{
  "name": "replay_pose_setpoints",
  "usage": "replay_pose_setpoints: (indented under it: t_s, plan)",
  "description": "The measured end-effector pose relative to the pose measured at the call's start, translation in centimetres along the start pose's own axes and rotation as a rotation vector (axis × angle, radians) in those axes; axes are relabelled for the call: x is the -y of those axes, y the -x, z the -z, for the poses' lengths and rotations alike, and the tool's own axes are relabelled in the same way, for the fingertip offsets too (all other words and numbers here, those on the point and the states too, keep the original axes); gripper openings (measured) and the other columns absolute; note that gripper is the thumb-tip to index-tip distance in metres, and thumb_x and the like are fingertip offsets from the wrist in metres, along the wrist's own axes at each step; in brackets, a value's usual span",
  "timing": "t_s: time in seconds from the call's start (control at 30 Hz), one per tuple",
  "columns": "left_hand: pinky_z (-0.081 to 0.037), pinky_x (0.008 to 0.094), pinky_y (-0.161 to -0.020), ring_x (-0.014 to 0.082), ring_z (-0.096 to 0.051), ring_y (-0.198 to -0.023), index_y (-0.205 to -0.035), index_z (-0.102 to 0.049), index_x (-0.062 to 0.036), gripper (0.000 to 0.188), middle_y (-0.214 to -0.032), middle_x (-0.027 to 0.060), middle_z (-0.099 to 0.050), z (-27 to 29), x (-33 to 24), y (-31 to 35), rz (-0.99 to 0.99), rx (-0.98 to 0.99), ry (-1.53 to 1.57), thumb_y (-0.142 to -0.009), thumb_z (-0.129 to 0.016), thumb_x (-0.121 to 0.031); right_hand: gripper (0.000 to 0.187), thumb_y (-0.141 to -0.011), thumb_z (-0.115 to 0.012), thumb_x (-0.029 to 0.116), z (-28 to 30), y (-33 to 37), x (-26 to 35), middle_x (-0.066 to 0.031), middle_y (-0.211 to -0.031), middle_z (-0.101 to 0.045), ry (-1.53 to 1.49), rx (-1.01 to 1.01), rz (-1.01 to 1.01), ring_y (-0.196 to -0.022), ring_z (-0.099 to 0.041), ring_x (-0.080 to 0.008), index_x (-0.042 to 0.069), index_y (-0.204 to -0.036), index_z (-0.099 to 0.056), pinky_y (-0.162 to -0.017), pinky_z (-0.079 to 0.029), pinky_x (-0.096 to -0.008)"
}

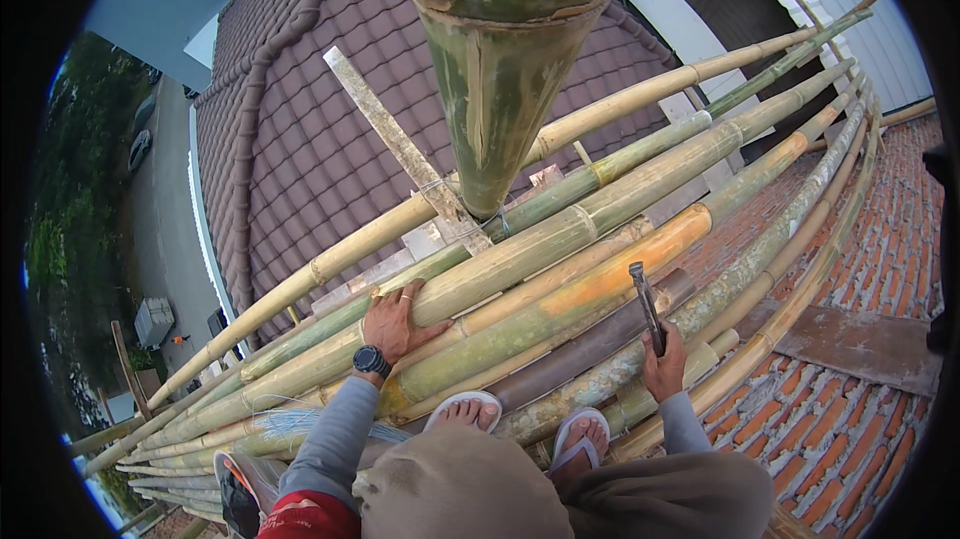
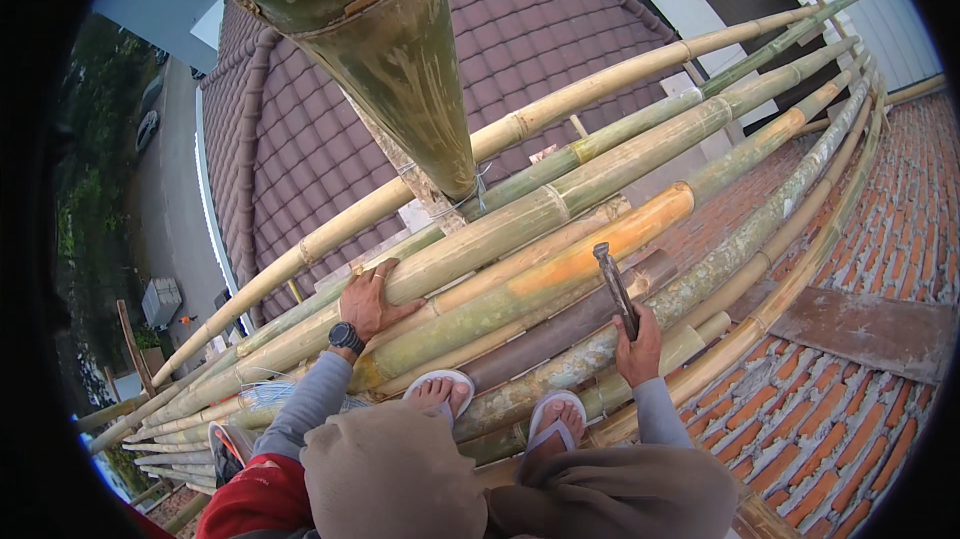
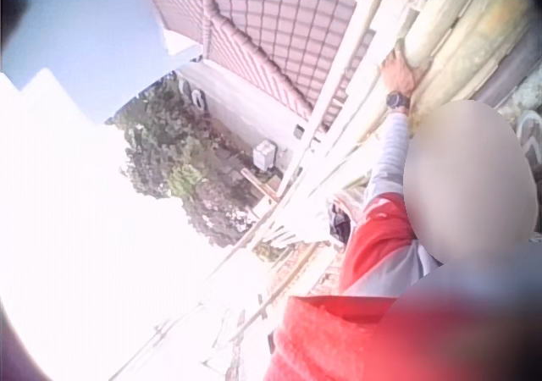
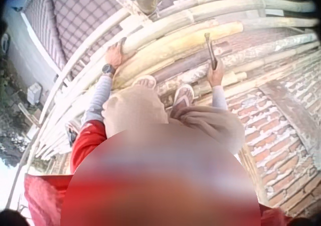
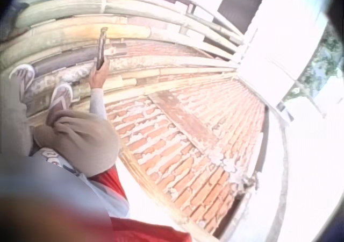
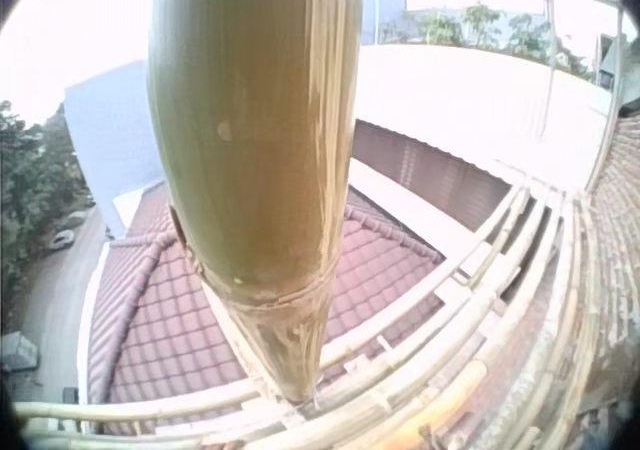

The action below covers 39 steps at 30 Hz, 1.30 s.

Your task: The person secures bamboo poles together on a rooftop using metal wire and pliers. They wrap the wire around the poles, twist it with pliers to tighten, and trim excess wire, repeating the process at multiple joints.

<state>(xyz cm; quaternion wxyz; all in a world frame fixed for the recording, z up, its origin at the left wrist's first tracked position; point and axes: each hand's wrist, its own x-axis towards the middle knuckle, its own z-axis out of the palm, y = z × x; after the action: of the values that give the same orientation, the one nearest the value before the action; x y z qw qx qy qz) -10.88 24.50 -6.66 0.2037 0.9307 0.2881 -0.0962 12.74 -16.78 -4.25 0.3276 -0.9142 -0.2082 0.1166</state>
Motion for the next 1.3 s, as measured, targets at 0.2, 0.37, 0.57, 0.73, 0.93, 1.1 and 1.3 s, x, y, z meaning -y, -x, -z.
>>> replay_pose_setpoints:
  t_s: [0.2, 0.37, 0.57, 0.73, 0.93, 1.1, 1.3]
  plan:
    - [-0.044, 0.0496, -0.109, 0.0332, -0.069, -0.109, -0.14, -0.056, -0.0143, 0.09, -0.119, 0.0159, -0.073, -0.3, 0.2, -0.2, -0.011, 0.019, -0.041, -0.074, -0.077, -0.072, 0.037, -0.099, -0.072, 0.027, 0.5, -10.5, 2.9, -0.0167, -0.099, -0.061, -0.073, 0.038, 0.02, -0.091, -0.059, -0.0352, -0.001, -0.12, -0.058, -0.082, -0.048, -0.0435]
    - [-0.043, 0.0485, -0.107, 0.0336, -0.064, -0.118, -0.14, -0.057, -0.0128, 0.093, -0.124, 0.0164, -0.069, 0.4, -0.6, -0.6, -0.067, -0.009, -0.023, -0.071, -0.078, -0.072, 0.038, -0.095, -0.074, 0.027, 0.4, -19.0, 1.9, -0.0171, -0.099, -0.063, 0.253, -0.085, 0.439, -0.105, -0.057, -0.0373, 0.0, -0.116, -0.058, -0.092, -0.045, -0.0474]
    - [-0.042, 0.0471, -0.103, 0.0329, -0.059, -0.117, -0.131, -0.061, -0.0128, 0.058, -0.12, 0.0118, -0.067, 3.7, -1.1, 4.4, -0.024, -0.438, -0.029, -0.083, -0.083, -0.036, 0.037, -0.094, -0.071, 0.036, 0.4, -21.6, -0.2, -0.0221, -0.086, -0.068, 0.492, 0.096, 0.296, -0.095, -0.062, -0.0431, 0.001, -0.099, -0.058, -0.095, -0.043, -0.0516]
    - [-0.045, 0.0437, -0.095, 0.0323, -0.06, -0.109, -0.117, -0.067, -0.0128, 0.031, -0.11, 0.0106, -0.066, 5.7, -3.0, 20.2, 0.355, -0.523, 0.109, -0.09, -0.075, -0.027, 0.034, -0.088, -0.072, 0.031, 0.7, -25.2, -0.9, -0.0247, -0.084, -0.067, 0.358, 0.415, 0.239, -0.083, -0.064, -0.0439, 0.0, -0.089, -0.057, -0.075, -0.048, -0.0513]
    - [-0.043, 0.0438, -0.098, 0.0294, -0.059, -0.114, -0.12, -0.067, -0.0163, 0.032, -0.117, 0.008, -0.063, 0.8, -5.9, 27.3, 0.458, -0.393, -0.016, -0.09, -0.074, -0.024, 0.034, -0.081, -0.082, 0.021, -0.1, -29.1, -2.8, -0.009, -0.081, -0.061, 0.235, 0.695, 0.144, -0.076, -0.058, -0.0239, 0.001, -0.094, -0.058, -0.073, -0.05, -0.0398]
    - [-0.041, 0.0488, -0.106, 0.0315, -0.055, -0.122, -0.131, -0.062, -0.0165, 0.046, -0.128, 0.0098, -0.06, 2.2, -6.5, 19.2, 0.241, -0.305, 0.138, -0.093, -0.073, -0.04, 0.044, -0.077, -0.087, 0.021, -0.8, -29.1, -1.0, -0.0122, -0.086, -0.064, 0.249, 0.771, -0.054, -0.078, -0.062, -0.0251, -0.004, -0.099, -0.059, -0.072, -0.052, -0.0403]
    - [-0.04, 0.0487, -0.113, 0.0333, -0.05, -0.134, -0.148, -0.048, -0.0136, 0.083, -0.145, 0.0129, -0.052, 0.2, -10.1, 6.1, -0.21, -0.021, 0.108, -0.086, -0.071, -0.064, 0.06, -0.074, -0.09, 0.028, -1.8, -27.2, 0.3, -0.0298, -0.114, -0.071, 0.441, 0.52, 0.001, -0.11, -0.069, -0.0414, -0.009, -0.115, -0.066, -0.094, -0.054, -0.0443]
